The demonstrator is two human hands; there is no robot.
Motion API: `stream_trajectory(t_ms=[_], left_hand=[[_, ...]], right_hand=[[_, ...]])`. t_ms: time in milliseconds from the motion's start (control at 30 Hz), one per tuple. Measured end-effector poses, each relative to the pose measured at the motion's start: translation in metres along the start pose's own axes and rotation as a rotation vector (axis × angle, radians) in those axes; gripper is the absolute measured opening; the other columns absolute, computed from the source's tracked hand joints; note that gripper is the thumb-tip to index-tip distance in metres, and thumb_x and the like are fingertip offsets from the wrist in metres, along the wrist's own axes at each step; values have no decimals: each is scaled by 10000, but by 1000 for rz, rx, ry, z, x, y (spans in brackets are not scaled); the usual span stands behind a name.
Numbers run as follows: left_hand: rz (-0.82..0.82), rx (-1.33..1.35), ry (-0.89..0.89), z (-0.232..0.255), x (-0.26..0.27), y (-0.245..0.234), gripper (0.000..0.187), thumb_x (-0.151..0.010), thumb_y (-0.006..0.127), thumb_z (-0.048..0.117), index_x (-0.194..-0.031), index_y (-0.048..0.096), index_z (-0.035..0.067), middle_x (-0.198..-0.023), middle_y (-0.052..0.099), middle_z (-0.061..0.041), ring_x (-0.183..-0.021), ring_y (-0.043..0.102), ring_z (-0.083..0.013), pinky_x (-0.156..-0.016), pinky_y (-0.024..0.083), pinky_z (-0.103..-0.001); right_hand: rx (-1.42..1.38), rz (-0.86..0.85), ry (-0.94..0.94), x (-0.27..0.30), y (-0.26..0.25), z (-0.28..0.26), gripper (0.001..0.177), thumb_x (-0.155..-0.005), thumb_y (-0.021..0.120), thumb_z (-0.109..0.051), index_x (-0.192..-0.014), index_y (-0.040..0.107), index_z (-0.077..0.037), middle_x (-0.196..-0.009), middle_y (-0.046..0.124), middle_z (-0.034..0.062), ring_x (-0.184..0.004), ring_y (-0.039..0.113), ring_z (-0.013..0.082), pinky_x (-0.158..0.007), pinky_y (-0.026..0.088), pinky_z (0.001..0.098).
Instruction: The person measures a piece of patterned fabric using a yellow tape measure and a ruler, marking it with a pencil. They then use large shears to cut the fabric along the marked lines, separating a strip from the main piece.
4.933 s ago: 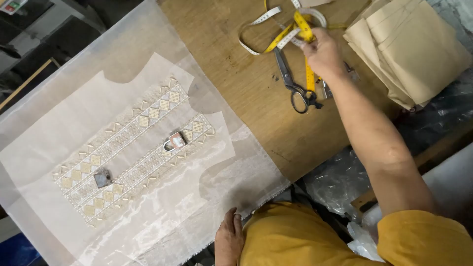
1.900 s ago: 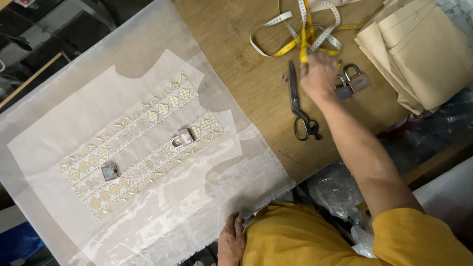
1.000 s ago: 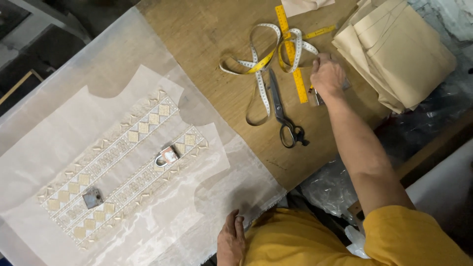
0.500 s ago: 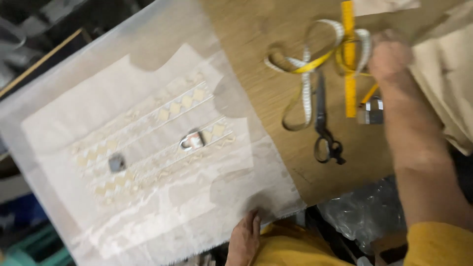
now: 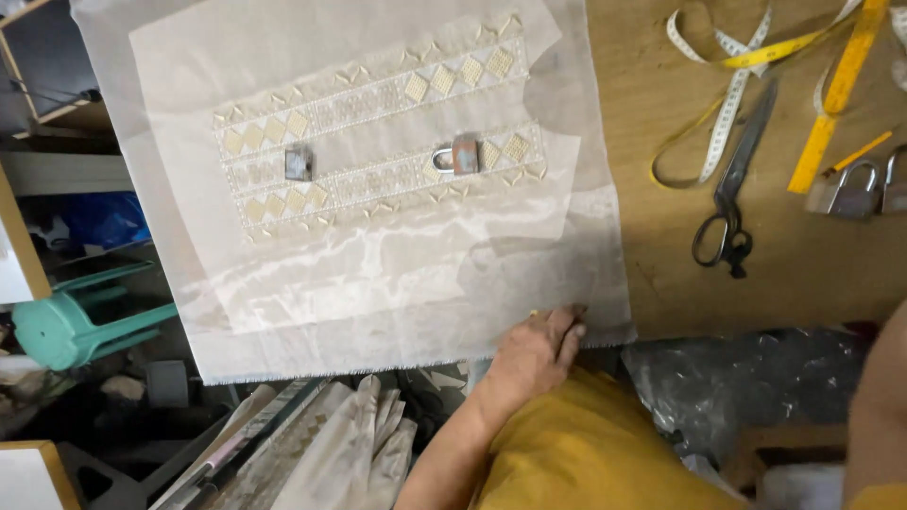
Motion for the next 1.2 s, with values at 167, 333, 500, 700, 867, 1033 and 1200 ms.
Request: stream_trajectory(t_ms=[167, 333, 500, 700, 867, 1033, 1200], left_hand=[[224, 139, 212, 38, -5, -53, 493, -1022, 509, 372, -1429, 542, 95, -1224, 672, -220, -1144, 680, -436, -964, 563, -506], [205, 368, 370, 59, 12, -79, 810, -931, 595, 453, -1500, 390, -85, -1439, 503, -375, -1380, 464, -571, -1166, 399, -612], [-118, 612, 191, 32, 68, -61, 679, -993, 539, 384, -1525, 413, -18, -1305, 638, -332, -1273, 576, -511, -1094, 464, -605], [-240, 823, -14, -53, 120, 11, 309, -1112, 483, 246, -1288, 629, 38, -886, 753, -147, -826, 743, -233, -796, 618, -382], [-136, 1039, -211, -115, 127, 42, 324, -1120, 495, 283, -1301, 623, 46, -805, 735, -145, -676, 724, -191, -638, 620, -292], [17, 1198, -294, -124, 100, 38, 409, -1104, 530, 324, -1315, 595, -19, -907, 742, -180, -781, 742, -195, -773, 639, -312], [183, 1188, -458, -146, 67, 69, 340, -1107, 505, 277, -1222, 637, -14, -866, 726, -161, -779, 734, -179, -776, 648, -303]], right_hand=[[-415, 128, 61, 123, 20, -161, 318, -999, 653, 22, -1301, 653, -79, -1103, 696, 144, -923, 725, 225, -765, 605, 309], [-754, 94, 65, 216, 51, -225, 421, -973, 654, 73, -1379, 583, -12, -1088, 698, 191, -902, 730, 236, -769, 612, 320], [-932, -92, 104, 246, 81, -208, 571, -980, 610, 10, -1529, 459, -36, -1077, 704, 140, -851, 727, 176, -762, 629, 289], [-1066, -126, 156, 239, 118, -168, 478, -1037, 574, 0, -1503, 492, -71, -1132, 685, 85, -950, 723, 149, -869, 644, 256], [-554, -272, -57, 231, 161, -178, 256, -1079, 552, 16, -1267, 686, -97, -1134, 702, 75, -1051, 638, 119, -883, 545, 268], [-509, -418, -209, 225, 211, -194, 253, -1030, 568, 17, -1204, 721, -84, -1078, 705, 96, -1016, 667, 196, -907, 543, 352], [-439, -561, -362, 213, 238, -202, 219, -1010, 604, -1, -1174, 730, -76, -1071, 746, 138, -1015, 724, 309, -899, 574, 433]])
Point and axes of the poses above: each hand's wrist, its own x-axis away from the middle knuckle, its own y-axis out of the palm, z = x × y, the point moved 4 cm from there along -x, towards the middle knuckle
